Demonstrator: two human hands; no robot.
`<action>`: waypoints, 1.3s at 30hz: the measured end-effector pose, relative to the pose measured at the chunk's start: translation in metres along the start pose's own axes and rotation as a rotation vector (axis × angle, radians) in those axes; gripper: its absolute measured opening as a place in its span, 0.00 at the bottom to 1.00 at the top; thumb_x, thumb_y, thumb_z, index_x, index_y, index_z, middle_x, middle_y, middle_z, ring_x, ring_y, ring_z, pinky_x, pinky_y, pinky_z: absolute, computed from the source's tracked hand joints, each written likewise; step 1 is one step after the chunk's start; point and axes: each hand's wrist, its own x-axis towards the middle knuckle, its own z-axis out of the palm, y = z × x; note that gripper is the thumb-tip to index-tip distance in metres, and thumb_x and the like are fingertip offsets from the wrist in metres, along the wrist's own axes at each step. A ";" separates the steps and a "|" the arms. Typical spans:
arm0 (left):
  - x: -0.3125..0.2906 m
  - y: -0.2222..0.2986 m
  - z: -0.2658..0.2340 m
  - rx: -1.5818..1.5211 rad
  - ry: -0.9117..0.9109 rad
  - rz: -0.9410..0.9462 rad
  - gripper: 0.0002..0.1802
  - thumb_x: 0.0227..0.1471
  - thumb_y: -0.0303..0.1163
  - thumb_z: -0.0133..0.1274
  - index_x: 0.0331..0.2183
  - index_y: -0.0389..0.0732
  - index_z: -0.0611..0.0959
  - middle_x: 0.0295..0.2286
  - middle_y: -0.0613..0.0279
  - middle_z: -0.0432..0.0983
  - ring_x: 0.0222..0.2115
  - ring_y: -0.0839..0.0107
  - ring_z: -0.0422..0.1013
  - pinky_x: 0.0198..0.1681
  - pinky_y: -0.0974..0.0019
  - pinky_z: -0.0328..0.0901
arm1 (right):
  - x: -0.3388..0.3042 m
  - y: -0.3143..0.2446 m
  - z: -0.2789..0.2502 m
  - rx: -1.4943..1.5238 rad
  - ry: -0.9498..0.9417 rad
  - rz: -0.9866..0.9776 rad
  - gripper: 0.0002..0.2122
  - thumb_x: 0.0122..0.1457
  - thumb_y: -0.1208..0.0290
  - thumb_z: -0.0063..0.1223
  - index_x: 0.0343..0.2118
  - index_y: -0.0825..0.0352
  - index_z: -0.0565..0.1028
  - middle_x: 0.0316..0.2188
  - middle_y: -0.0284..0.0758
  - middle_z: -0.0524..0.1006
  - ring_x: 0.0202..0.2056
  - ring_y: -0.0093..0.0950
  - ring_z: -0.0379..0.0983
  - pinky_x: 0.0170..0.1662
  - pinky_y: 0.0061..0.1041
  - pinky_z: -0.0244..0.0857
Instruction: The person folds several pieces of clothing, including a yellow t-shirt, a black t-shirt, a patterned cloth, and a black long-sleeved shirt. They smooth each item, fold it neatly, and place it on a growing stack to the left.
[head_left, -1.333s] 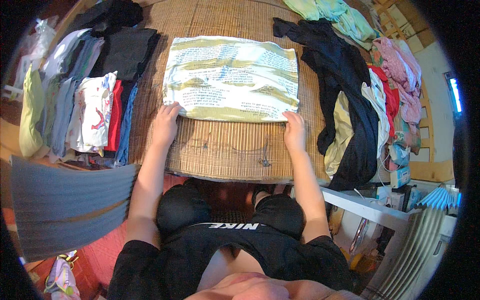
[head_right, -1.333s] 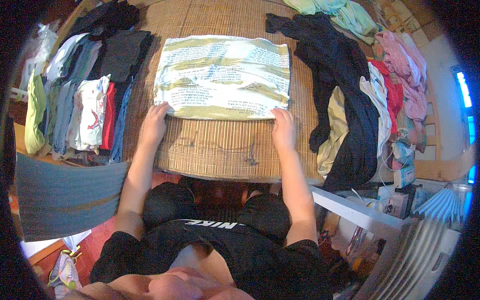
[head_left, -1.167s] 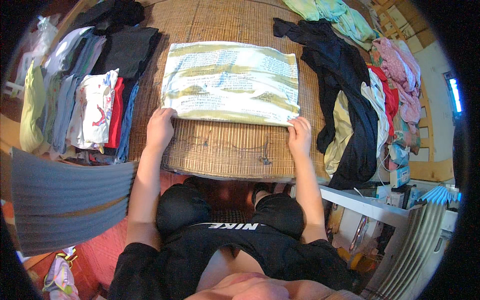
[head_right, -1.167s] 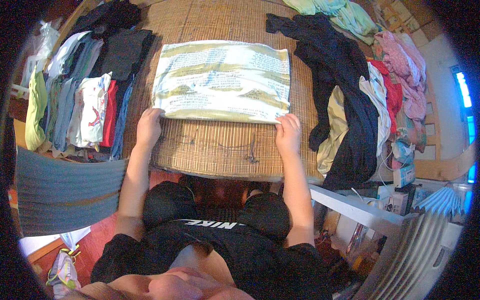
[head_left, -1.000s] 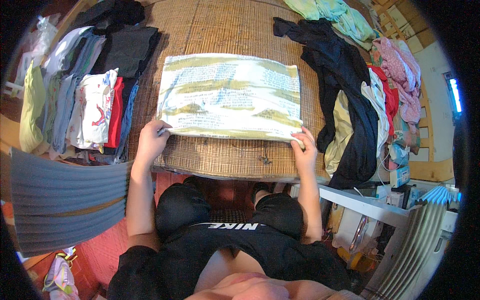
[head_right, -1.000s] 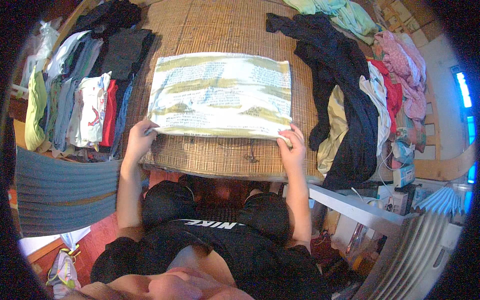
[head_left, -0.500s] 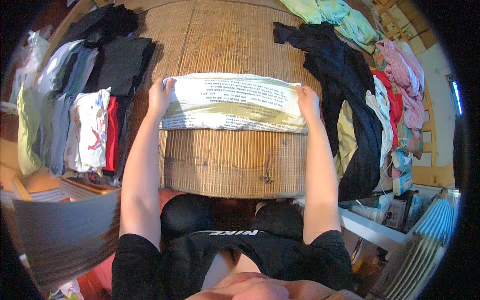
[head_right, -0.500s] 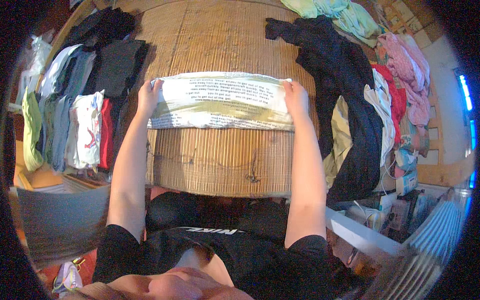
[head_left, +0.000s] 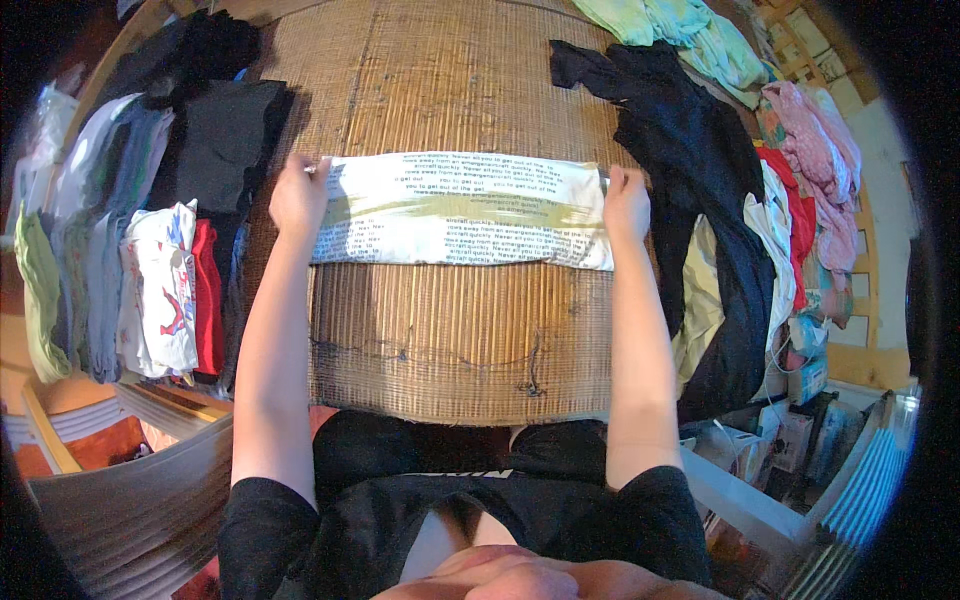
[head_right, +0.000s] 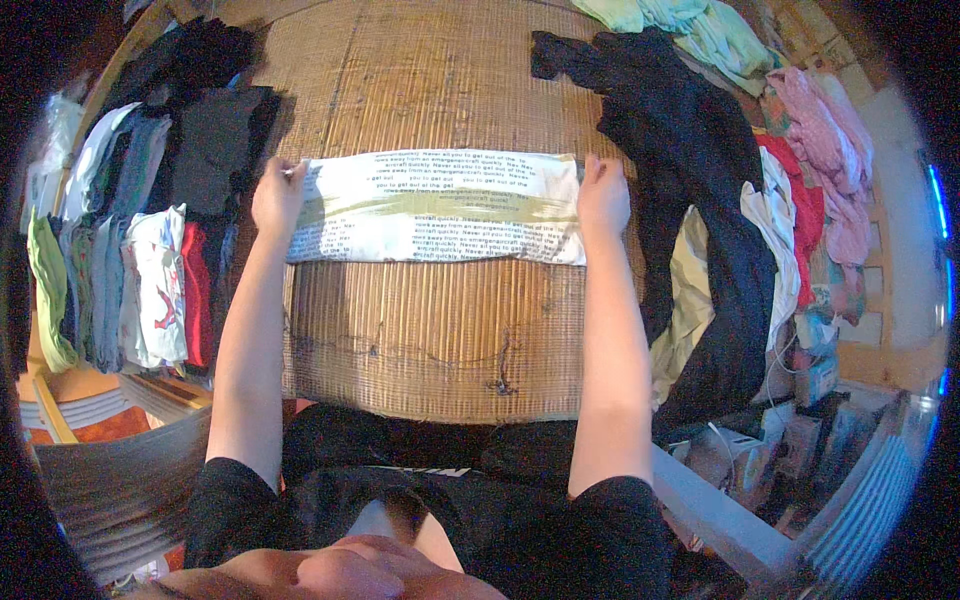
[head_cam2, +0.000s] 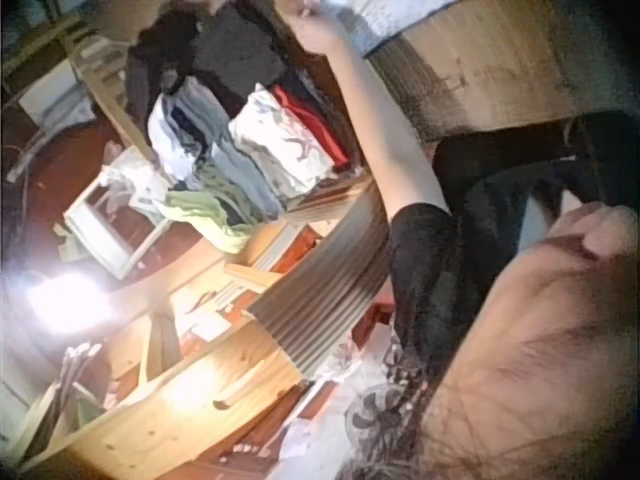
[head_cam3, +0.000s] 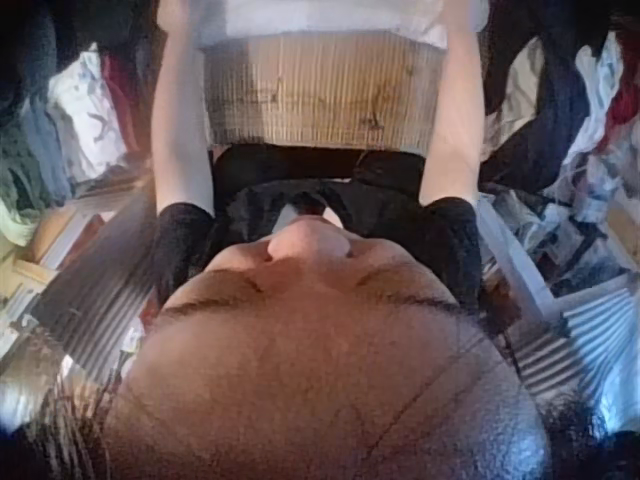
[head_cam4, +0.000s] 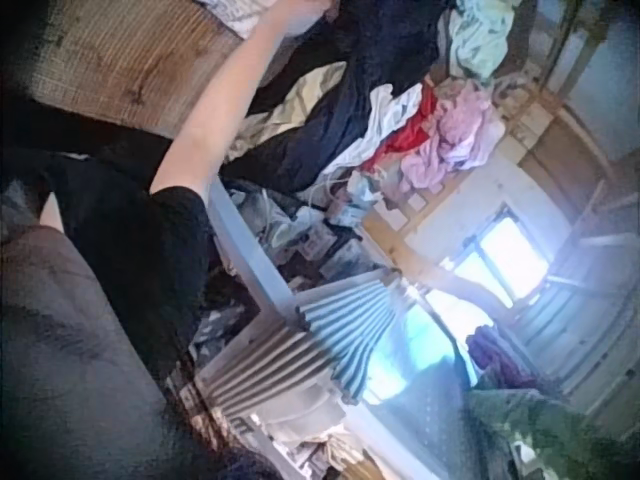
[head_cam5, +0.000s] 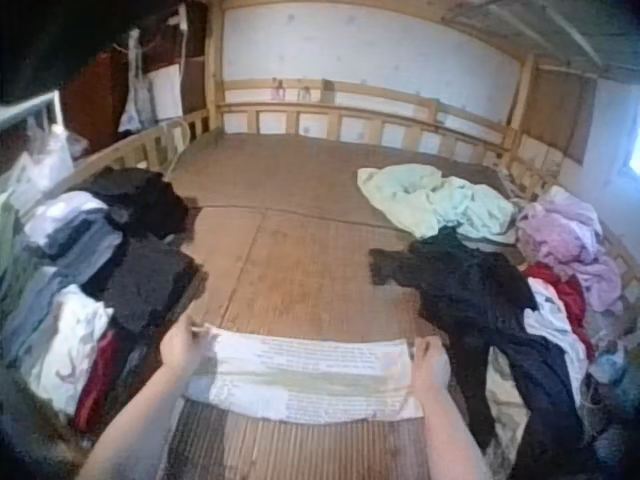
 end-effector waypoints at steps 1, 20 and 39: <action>-0.007 -0.010 0.000 0.020 0.104 0.036 0.24 0.47 0.51 0.47 0.36 0.39 0.72 0.32 0.49 0.73 0.32 0.54 0.71 0.35 0.58 0.65 | -0.011 0.006 -0.007 0.010 -0.019 0.022 0.19 0.55 0.54 0.41 0.35 0.68 0.69 0.31 0.48 0.74 0.36 0.46 0.70 0.39 0.40 0.63; -0.068 -0.035 -0.030 -0.009 -0.140 -0.018 0.27 0.44 0.48 0.53 0.34 0.31 0.72 0.28 0.42 0.74 0.31 0.50 0.71 0.34 0.56 0.65 | -0.087 0.001 -0.055 -0.322 -0.095 -0.194 0.19 0.48 0.69 0.53 0.42 0.72 0.65 0.38 0.49 0.69 0.41 0.43 0.66 0.44 0.37 0.61; -0.048 0.085 -0.104 -1.349 -0.746 -0.064 0.23 0.41 0.25 0.54 0.41 0.30 0.68 0.32 0.55 0.73 0.30 0.72 0.72 0.33 0.70 0.68 | -0.191 -0.096 0.010 -0.368 -0.685 -0.697 0.44 0.48 0.46 0.46 0.55 0.80 0.44 0.58 0.52 0.40 0.61 0.42 0.33 0.59 0.43 0.37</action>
